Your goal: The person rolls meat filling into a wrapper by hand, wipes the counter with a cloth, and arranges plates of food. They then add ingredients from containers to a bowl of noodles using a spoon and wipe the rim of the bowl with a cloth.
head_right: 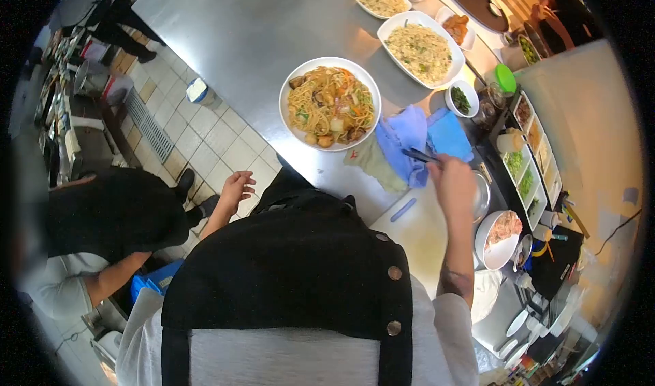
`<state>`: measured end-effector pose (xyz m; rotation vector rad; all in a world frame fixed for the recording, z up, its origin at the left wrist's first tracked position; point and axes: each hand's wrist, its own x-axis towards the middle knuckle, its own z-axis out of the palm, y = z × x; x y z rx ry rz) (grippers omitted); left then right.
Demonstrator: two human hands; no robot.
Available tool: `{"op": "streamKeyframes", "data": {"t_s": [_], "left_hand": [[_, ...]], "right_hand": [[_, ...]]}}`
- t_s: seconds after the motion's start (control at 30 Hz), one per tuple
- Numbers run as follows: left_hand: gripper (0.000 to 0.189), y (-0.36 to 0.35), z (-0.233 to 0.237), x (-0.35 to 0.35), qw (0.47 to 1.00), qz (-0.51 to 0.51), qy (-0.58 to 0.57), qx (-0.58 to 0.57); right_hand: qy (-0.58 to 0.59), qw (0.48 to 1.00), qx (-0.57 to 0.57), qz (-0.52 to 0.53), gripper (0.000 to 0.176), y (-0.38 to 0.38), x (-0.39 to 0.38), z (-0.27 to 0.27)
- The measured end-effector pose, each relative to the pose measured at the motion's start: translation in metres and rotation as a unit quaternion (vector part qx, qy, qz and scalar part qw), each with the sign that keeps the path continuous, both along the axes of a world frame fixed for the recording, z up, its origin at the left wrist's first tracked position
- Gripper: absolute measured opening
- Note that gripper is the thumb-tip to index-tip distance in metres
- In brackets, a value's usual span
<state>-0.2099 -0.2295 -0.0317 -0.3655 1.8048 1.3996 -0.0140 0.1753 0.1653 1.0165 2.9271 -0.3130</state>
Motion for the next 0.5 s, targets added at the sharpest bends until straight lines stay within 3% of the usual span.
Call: {"op": "streamKeyframes", "data": {"t_s": [0.07,0.13,0.2,0.27,0.5], "left_hand": [[0.024,-0.004,-0.006,0.002,1.0,0.017,0.001,0.012],[0.024,-0.007,-0.006,0.005,1.0,0.027,-0.004,0.012],[0.024,-0.004,-0.005,0.009,0.999,0.02,-0.024,-0.007],[0.025,0.0,-0.006,0.011,1.0,0.011,-0.022,-0.004],[0.025,-0.002,-0.002,0.014,1.0,0.013,-0.008,0.005]], "right_hand": [[0.007,0.999,0.034,-0.011,0.019,-0.009,-0.009,0.032],[0.106,0.994,0.012,0.01,0.017,-0.017,-0.017,0.046],[0.148,0.987,-0.017,0.06,0.018,-0.027,-0.031,0.037],[0.155,0.966,-0.021,0.208,0.02,-0.037,-0.049,0.02],[0.122,0.945,-0.005,0.305,0.021,-0.044,-0.09,-0.013]]}}
